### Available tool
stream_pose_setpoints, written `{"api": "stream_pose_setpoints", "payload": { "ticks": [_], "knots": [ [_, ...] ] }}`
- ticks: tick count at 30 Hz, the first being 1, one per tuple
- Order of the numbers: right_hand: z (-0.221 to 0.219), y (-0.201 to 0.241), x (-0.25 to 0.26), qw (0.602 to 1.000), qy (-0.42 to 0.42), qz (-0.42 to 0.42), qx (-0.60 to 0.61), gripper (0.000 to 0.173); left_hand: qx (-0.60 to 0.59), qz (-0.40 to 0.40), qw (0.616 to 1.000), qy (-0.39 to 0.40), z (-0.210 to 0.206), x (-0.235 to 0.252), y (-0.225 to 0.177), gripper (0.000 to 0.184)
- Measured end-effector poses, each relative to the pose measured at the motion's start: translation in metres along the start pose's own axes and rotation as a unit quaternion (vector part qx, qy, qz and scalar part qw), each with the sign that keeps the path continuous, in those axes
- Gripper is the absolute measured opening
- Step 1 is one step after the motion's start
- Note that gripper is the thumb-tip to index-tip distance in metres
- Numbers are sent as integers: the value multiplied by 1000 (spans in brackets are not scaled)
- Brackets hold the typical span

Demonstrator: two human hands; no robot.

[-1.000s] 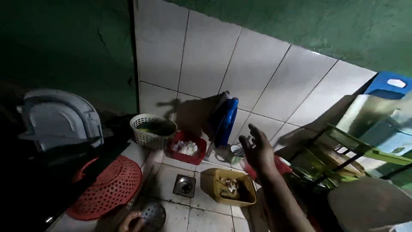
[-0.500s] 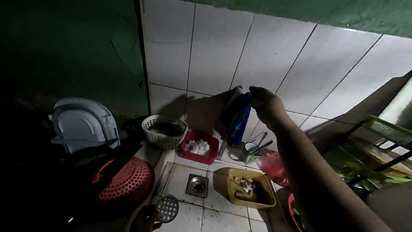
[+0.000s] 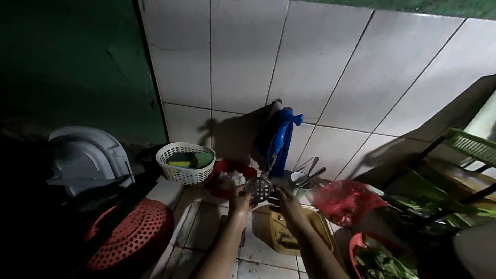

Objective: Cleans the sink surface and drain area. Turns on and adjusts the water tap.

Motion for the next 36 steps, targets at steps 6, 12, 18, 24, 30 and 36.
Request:
{"api": "stream_pose_setpoints", "payload": {
  "ticks": [6, 12, 18, 24, 30, 36],
  "knots": [
    [-3, -10, 0, 998, 5, 4, 63, 33, 34, 12, 999, 13, -6, 9, 13, 35],
    [8, -22, -3, 996, -39, -4, 85, 19, 254, -88, 962, 53, -31, 23, -17, 40],
    [0, -48, -12, 991, -47, -39, 119, 30, 219, -137, 961, 96, -73, 26, -66, 29],
    [-10, -70, -10, 974, -81, -75, 195, 22, 129, -33, 973, 190, -94, 22, -61, 24],
    [-30, -72, -3, 958, -71, -72, 270, 29, 427, -171, 854, 243, -106, -8, -66, 42],
    [-35, -47, 6, 968, -51, -28, 245, 17, 418, -267, 848, 186, -47, 12, -76, 30]
  ]
}}
Point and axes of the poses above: each hand's wrist, its own x-axis towards the middle knuckle, its own z-axis out of the back of the hand, y = z × x, the point moved 9 cm from there along x, towards the middle knuckle, and after that the axes turned 7 degrees about z, right-handed, at the moved point
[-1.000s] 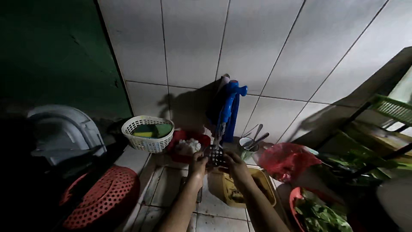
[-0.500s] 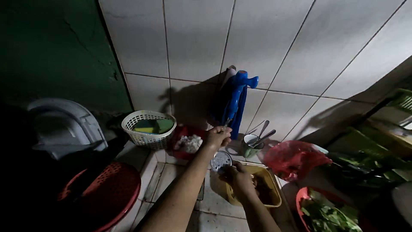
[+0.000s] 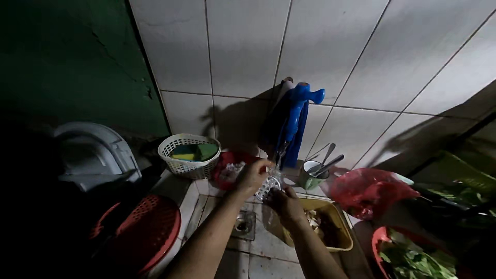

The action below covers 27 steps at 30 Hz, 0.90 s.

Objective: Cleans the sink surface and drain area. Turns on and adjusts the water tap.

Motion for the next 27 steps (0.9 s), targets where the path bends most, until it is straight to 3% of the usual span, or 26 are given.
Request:
{"api": "stream_pose_setpoints", "payload": {
  "ticks": [3, 5, 9, 12, 15, 17, 21, 24, 27],
  "knots": [
    [-6, 9, 7, 998, 8, 33, -60, 16, -30, 148, 988, 6, 6, -18, 45, 39],
    [-10, 16, 15, 984, 20, 65, -162, 24, -102, 216, 971, 10, -5, -32, 62, 35],
    [-28, 43, 29, 941, 4, 112, -319, 38, -309, 267, 912, -24, -31, -46, 78, 39],
    [-42, 62, 35, 943, 3, 134, -305, 29, -365, 330, 869, -43, -46, -46, 67, 33],
    [-42, 84, 33, 947, -12, 193, -256, 25, -443, 305, 842, -33, -61, -31, 53, 30],
    [-30, 97, 30, 936, -42, 224, -268, 26, -409, 288, 865, -47, -58, -20, 42, 33],
    [6, 88, 20, 907, -58, 206, -362, 38, -190, 176, 964, -59, -24, -3, 18, 37],
    [15, 35, -7, 880, 69, 153, -443, 42, 15, 69, 995, -67, 12, -19, 1, 29],
    [23, -40, -57, 791, 243, 75, -557, 35, 146, 102, 982, -63, 43, -80, 12, 32]
  ]
}}
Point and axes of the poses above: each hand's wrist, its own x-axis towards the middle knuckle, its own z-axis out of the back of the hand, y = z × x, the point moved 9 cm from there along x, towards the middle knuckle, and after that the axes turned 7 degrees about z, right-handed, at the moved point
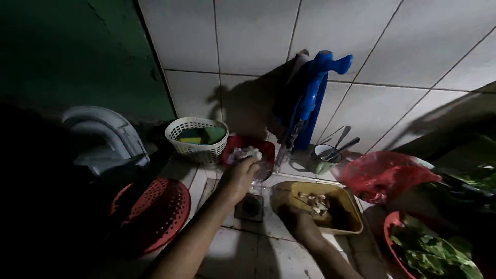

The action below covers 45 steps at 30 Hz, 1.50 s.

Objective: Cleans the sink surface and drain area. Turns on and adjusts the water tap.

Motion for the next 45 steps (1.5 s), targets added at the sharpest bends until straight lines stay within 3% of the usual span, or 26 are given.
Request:
{"api": "stream_pose_setpoints", "payload": {
  "ticks": [2, 4, 5, 7, 9, 11, 13, 16, 18, 19, 21, 23, 25, 28, 30, 32, 35, 37, 39, 42, 44, 45],
  "knots": [
    [-53, -19, -30, 989, 80, 101, -73, 46, 35, 77, 996, 16, 2, -48, 55, 35],
    [-84, -43, -52, 971, 44, 201, -123, 61, 8, 164, 986, 34, -4, -104, 118, 37],
    [-91, -58, -55, 963, 4, 215, -161, 69, -15, 167, 986, -4, -4, -132, 145, 36],
    [-100, -72, -48, 951, -80, 190, -229, 88, -53, 102, 980, -160, 1, -182, 188, 34],
    [-117, -53, -31, 950, -91, 165, -250, 97, -47, 157, 964, -212, 8, -220, 210, 36],
    [-148, -13, -6, 959, -17, 174, -223, 89, -30, 240, 943, -228, 12, -238, 213, 40],
    [-180, 18, 26, 964, 48, 158, -208, 79, -24, 259, 930, -261, 13, -241, 215, 37],
    [-186, 27, 77, 973, 12, 98, -207, 69, -14, 241, 943, -229, -3, -235, 232, 37],
    [-174, 22, 98, 983, 3, 24, -181, 70, 16, 242, 940, -239, 1, -234, 222, 39],
    [-171, 28, 99, 985, 0, 31, -172, 72, -3, 268, 935, -231, 3, -235, 215, 40],
    [-187, 63, 73, 973, 62, 159, -159, 71, -33, 303, 924, -229, 4, -235, 208, 40],
    [-218, 100, 16, 917, 199, 326, -115, 57, -23, 305, 928, -215, 2, -235, 206, 40],
    [-236, 106, -14, 860, 292, 401, -120, 53, -2, 282, 934, -221, 1, -236, 207, 39],
    [-216, 64, 48, 899, 221, 332, -183, 57, 54, 244, 933, -257, 1, -236, 212, 35],
    [-198, 33, 95, 930, 112, 268, -226, 61, 51, 253, 934, -245, 2, -232, 212, 34],
    [-202, 44, 96, 937, 79, 250, -231, 65, 42, 265, 934, -237, 2, -230, 210, 34],
    [-242, 114, 29, 910, 224, 311, -156, 59, 21, 273, 934, -227, 1, -229, 208, 36],
    [-259, 127, 20, 901, 264, 323, -117, 64, 24, 268, 937, -221, -1, -229, 209, 36],
    [-247, 112, 70, 932, 188, 286, -120, 57, 29, 258, 939, -227, -3, -230, 212, 36],
    [-216, 57, 147, 964, 47, 156, -212, 70, 23, 287, 937, -198, -5, -232, 213, 39],
    [-210, 55, 161, 971, 31, 67, -226, 69, 19, 278, 939, -200, -1, -230, 208, 38],
    [-215, 68, 158, 975, 15, 67, -213, 67, 19, 267, 940, -209, 1, -228, 205, 37]
  ]
}}
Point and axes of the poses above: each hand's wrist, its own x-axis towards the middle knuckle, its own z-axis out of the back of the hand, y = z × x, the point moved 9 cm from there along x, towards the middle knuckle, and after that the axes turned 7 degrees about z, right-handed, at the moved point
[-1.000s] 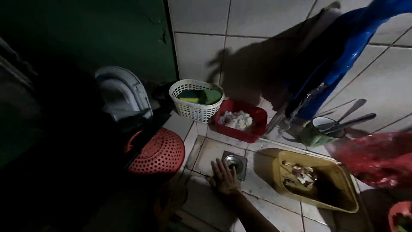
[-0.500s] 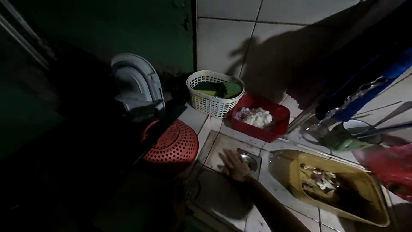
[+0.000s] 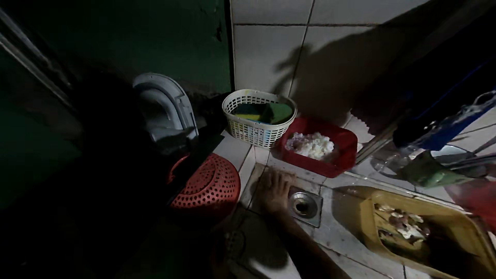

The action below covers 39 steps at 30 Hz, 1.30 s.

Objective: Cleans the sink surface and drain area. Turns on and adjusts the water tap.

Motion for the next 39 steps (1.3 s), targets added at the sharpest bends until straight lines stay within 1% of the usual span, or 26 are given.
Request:
{"api": "stream_pose_setpoints", "payload": {
  "ticks": [2, 3, 4, 7, 8, 10, 12, 13, 14, 15, 16, 17, 19, 21, 23, 25, 26, 27, 29, 30, 31, 33, 35, 36, 37, 39],
  "knots": [
    [-5, 43, -1, 997, -15, 43, 55, 65, -16, -2, 1000, -4, 0, 3, -8, 36],
    [-12, 56, 4, 995, -8, 63, 76, 65, -27, 24, 999, 12, 0, 3, -12, 38],
    [-19, 57, 11, 994, 1, 71, 86, 66, -38, 40, 998, 18, -1, 2, -13, 38],
    [-22, 33, 35, 993, -58, 89, 53, 60, -33, -7, 999, -30, 0, -2, -7, 33],
    [-19, 24, 33, 994, -53, 88, 37, 57, -37, -1, 999, -36, 1, -4, -7, 32],
    [-1, 0, 15, 998, -46, 43, 20, 57, -34, -20, 998, -44, -2, -2, 1, 31],
    [13, -32, -8, 992, -113, -46, 4, 57, -24, -58, 997, -36, -4, 2, 7, 32],
    [15, -44, -17, 989, -106, -100, 15, 59, -33, -69, 997, -28, -6, 3, 10, 33],
    [16, -47, -22, 987, -73, -140, 32, 63, -48, -73, 996, -18, -10, 4, 15, 34],
    [13, -39, -23, 987, -51, -148, 48, 68, -67, -79, 994, -18, -12, 5, 17, 33],
    [8, -21, -17, 991, -45, -118, 55, 71, -80, -85, 993, -25, -13, 4, 18, 33],
    [-1, 1, -7, 996, -36, -63, 58, 74, -80, -94, 992, -40, -13, 2, 17, 33],
    [-18, 30, 17, 997, 2, 45, 58, 70, -47, -110, 990, -78, -8, -2, 14, 31],
    [-22, 17, 34, 994, -15, 95, 42, 61, -31, -115, 990, -69, -9, -2, 17, 32],
    [-11, -20, 29, 994, -24, 106, 18, 62, -46, -105, 990, -81, -18, -2, 36, 33],
    [6, -66, 2, 996, -64, 62, -16, 60, -34, -82, 994, -68, -24, 2, 47, 33],
    [16, -86, -17, 996, -86, 21, -31, 58, -25, -65, 997, -36, -22, 3, 42, 34],
    [24, -101, -36, 995, -84, -36, -36, 56, -24, -61, 998, -17, -18, 3, 32, 34],
    [35, -107, -60, 989, -67, -128, -11, 56, -20, -101, 993, -53, -21, 4, 37, 33],
    [36, -96, -63, 987, -61, -146, 5, 58, -16, -122, 990, -69, -22, 3, 36, 34],
    [32, -74, -60, 990, -49, -134, 18, 61, -14, -131, 988, -84, -25, 3, 38, 33],
    [11, -17, -37, 997, 6, -42, 60, 70, -17, -112, 991, -67, -17, 1, 22, 32],
    [-12, 21, -8, 992, 71, 65, 83, 66, 3, -105, 994, -27, -8, -2, 6, 34],
    [-17, 21, 4, 990, 68, 98, 73, 64, -2, -128, 991, -47, -11, -1, 12, 32],
    [-15, 11, 11, 991, 30, 115, 57, 62, -10, -146, 987, -72, -14, 0, 21, 31],
    [1, -30, 5, 994, -30, 99, 29, 61, -12, -166, 982, -93, -19, 0, 34, 31]
  ]
}}
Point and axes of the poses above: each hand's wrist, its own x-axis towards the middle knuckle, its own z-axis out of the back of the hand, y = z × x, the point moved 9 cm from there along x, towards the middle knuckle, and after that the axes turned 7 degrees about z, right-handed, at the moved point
